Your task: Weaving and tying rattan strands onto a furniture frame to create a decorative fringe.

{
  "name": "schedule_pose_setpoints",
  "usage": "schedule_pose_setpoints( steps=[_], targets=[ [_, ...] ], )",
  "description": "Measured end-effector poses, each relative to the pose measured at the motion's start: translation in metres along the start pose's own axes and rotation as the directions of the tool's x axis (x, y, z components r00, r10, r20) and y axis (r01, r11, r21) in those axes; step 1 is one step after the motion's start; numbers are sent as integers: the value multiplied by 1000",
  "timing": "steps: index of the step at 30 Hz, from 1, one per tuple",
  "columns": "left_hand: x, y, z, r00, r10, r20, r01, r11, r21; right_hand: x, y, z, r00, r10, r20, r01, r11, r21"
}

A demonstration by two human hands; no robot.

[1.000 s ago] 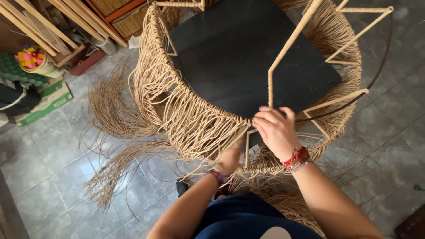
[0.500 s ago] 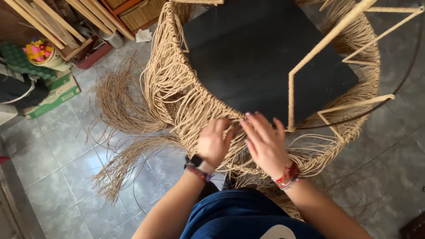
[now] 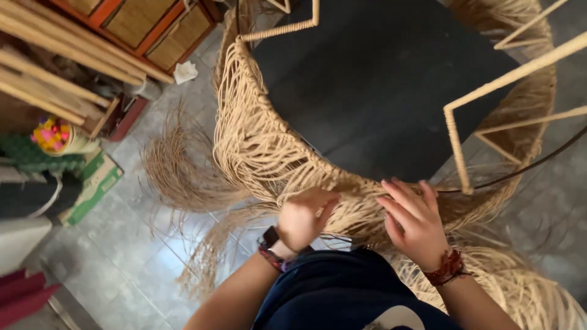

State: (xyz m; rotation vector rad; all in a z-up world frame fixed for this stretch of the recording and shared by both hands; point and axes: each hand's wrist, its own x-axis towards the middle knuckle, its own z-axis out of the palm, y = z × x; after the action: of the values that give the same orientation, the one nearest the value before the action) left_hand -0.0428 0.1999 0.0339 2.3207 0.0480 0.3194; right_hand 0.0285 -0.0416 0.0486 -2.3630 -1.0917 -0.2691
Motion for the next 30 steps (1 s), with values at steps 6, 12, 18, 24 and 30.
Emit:
schedule_pose_setpoints(
  steps=[6,12,18,24,30],
  targets=[
    [30,-56,-33,984,-83,-155,71,994,-81,35,-36,36,994,96,-42,-95,995,27],
    [23,-73,-11,971,-237,39,236,913,-333,56,-42,51,990,134,42,-124,974,-191],
    [12,-82,1,951,-269,151,308,852,-423,75,-47,48,974,184,130,-149,959,-243],
    [-5,-87,1,987,146,63,-156,967,200,78,-45,48,957,214,195,-155,947,-281],
    [14,-84,-22,975,216,-53,-210,972,109,74,-42,51,961,186,203,-128,955,-268]
  ],
)
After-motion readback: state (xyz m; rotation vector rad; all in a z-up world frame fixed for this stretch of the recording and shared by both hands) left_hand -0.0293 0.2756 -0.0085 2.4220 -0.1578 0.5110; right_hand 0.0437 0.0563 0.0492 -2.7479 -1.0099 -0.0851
